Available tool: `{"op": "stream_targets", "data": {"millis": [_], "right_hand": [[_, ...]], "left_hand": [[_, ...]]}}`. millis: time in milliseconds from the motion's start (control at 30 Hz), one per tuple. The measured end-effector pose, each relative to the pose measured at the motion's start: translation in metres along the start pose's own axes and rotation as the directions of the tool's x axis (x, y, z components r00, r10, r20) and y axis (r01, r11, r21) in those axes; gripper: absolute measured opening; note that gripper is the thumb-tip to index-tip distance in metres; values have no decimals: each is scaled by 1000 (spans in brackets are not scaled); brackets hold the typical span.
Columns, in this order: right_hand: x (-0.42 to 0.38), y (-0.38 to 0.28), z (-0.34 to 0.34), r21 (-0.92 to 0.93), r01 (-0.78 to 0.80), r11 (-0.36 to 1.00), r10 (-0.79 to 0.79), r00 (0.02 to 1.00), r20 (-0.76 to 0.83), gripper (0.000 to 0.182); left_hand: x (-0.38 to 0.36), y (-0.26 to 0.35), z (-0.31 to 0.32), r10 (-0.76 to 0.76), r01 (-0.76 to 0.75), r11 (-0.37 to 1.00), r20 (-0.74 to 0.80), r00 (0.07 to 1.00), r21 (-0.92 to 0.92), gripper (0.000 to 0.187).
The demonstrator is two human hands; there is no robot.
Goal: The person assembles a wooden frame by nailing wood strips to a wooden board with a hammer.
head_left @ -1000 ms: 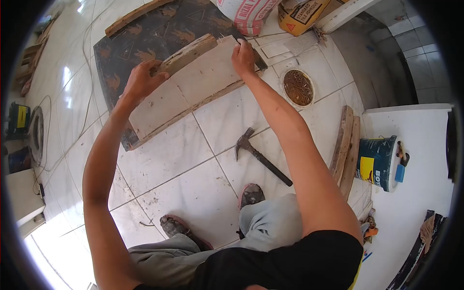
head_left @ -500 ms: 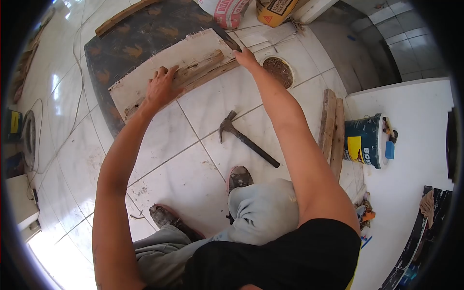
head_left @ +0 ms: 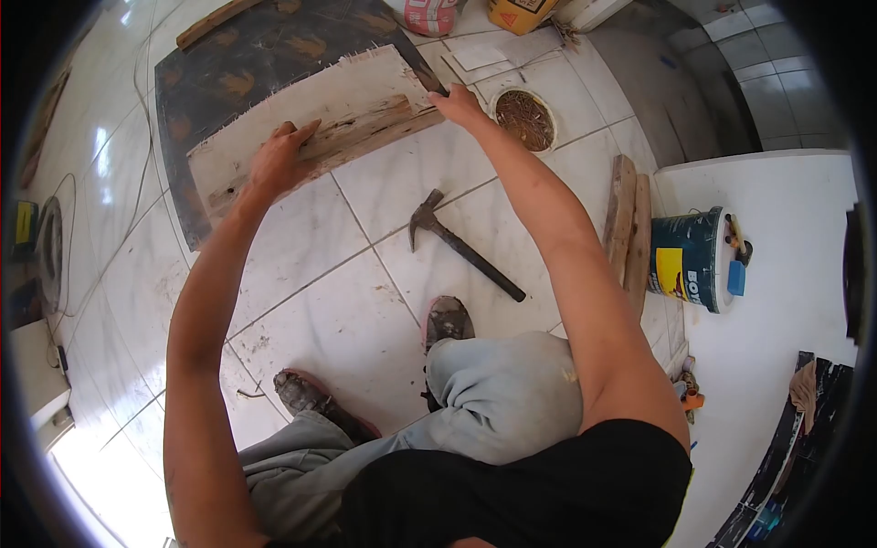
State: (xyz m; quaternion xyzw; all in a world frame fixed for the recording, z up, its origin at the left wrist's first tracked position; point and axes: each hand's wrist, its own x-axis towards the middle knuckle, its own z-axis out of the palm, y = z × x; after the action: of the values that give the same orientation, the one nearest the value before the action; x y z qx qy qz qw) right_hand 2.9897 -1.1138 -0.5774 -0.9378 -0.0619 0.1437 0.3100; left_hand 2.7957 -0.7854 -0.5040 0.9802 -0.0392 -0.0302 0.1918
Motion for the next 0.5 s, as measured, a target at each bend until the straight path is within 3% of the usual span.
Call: {"op": "stream_targets", "data": {"millis": [233,500], "right_hand": [[-14,-8,-9,-5,-2,1000,2,1000,2,64],[-17,-3,-5,64,-23,998,23,1000,0,61]], "left_hand": [[9,2,5,-15,15,1000,47,999,6,73],[6,1,9,57,-57,998,-25,998,9,72]]}}
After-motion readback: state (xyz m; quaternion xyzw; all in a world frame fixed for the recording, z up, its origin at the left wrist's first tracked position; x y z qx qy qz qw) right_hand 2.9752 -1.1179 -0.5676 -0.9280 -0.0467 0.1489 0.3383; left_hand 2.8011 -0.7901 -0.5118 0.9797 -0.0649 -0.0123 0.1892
